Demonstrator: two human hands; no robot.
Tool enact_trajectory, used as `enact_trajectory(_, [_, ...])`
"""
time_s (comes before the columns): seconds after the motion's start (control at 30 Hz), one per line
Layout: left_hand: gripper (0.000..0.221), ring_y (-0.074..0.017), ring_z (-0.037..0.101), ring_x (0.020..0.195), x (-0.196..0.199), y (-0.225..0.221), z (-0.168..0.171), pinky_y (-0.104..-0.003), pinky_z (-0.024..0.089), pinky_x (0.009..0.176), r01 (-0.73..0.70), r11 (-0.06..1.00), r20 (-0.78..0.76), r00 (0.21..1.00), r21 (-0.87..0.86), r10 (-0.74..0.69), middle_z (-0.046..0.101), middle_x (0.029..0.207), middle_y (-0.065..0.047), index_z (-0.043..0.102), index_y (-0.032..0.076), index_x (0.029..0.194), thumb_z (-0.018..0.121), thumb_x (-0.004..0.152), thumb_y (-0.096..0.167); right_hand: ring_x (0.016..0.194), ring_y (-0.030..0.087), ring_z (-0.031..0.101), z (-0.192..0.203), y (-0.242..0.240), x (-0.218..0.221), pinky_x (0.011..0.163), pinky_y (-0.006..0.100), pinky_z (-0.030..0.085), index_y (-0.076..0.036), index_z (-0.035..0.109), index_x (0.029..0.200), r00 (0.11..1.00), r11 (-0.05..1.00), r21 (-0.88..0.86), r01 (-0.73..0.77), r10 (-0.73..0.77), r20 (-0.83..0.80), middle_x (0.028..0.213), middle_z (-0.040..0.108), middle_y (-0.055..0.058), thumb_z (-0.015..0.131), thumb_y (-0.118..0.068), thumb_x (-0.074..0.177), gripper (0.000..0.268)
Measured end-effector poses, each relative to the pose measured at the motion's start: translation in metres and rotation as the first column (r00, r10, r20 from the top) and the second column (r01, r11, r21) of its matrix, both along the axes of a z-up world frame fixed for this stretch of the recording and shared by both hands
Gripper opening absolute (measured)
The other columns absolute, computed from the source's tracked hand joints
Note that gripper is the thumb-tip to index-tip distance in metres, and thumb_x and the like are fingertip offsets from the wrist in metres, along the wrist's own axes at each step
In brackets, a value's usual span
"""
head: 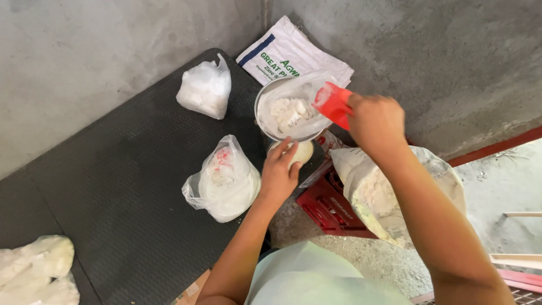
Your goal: Bagging and weighing zinc sulphate fertilizer into smaller plastic bags using a scoop and a scale.
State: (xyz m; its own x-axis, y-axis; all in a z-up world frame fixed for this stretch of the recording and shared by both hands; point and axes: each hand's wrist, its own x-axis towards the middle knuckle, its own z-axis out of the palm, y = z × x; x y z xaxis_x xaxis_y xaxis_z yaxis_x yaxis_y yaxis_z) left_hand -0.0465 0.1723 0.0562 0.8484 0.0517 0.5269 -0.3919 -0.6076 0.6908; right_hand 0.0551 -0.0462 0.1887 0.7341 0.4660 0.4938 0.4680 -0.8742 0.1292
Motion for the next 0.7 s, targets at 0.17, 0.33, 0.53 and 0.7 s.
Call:
enact_trajectory(0.17, [0.051,-0.0359,0.062,0.119,0.000,-0.044,0.007,-0.043,0.052,0.100,0.110,0.994,-0.042,0.993,0.013,-0.110,0.058,0.145,-0.017,0.064,0.004,0.134,0.074,0.084,0.005,0.074,0.029,0.070,-0.026,-0.074,-0.066,0.069,0.041,0.054,-0.009,0.074,0.107,0.964,0.862,0.457,0.217,-0.116,-0.238,0.084,0.072,0.014,0.080,-0.027,0.091,0.024])
enact_trajectory(0.33, [0.051,-0.0372,0.060,0.123,0.002,-0.095,-0.007,-0.045,0.050,0.104,0.214,0.974,-0.037,0.977,0.071,-0.212,0.057,0.146,-0.016,0.064,0.004,0.135,0.074,0.085,0.007,0.072,0.013,0.067,-0.056,-0.135,-0.136,0.065,0.031,0.052,-0.004,0.074,0.106,0.777,0.468,0.669,0.577,-0.065,-0.626,0.088,0.076,0.008,0.079,-0.020,0.094,0.021])
enact_trajectory(0.53, [0.052,-0.0360,0.059,0.126,0.002,-0.147,-0.029,-0.046,0.047,0.105,0.358,0.929,-0.149,0.927,0.089,-0.343,0.055,0.148,-0.017,0.063,0.003,0.136,0.073,0.086,0.011,0.072,0.009,0.066,-0.136,-0.208,-0.194,0.066,0.024,0.053,0.003,0.071,0.105,0.760,0.084,0.764,0.639,0.086,-0.645,0.089,0.075,0.008,0.075,-0.008,0.094,0.016])
enact_trajectory(0.7, [0.060,-0.0402,0.053,0.129,0.000,-0.171,-0.042,-0.049,0.041,0.109,0.308,0.929,-0.203,0.942,0.207,-0.267,0.053,0.148,-0.020,0.060,0.000,0.138,0.078,0.083,0.016,0.075,0.023,0.070,-0.169,-0.231,-0.224,0.068,0.037,0.055,-0.005,0.073,0.106,0.680,0.393,0.574,0.718,-0.224,-0.698,0.088,0.077,0.015,0.079,-0.023,0.089,0.025])
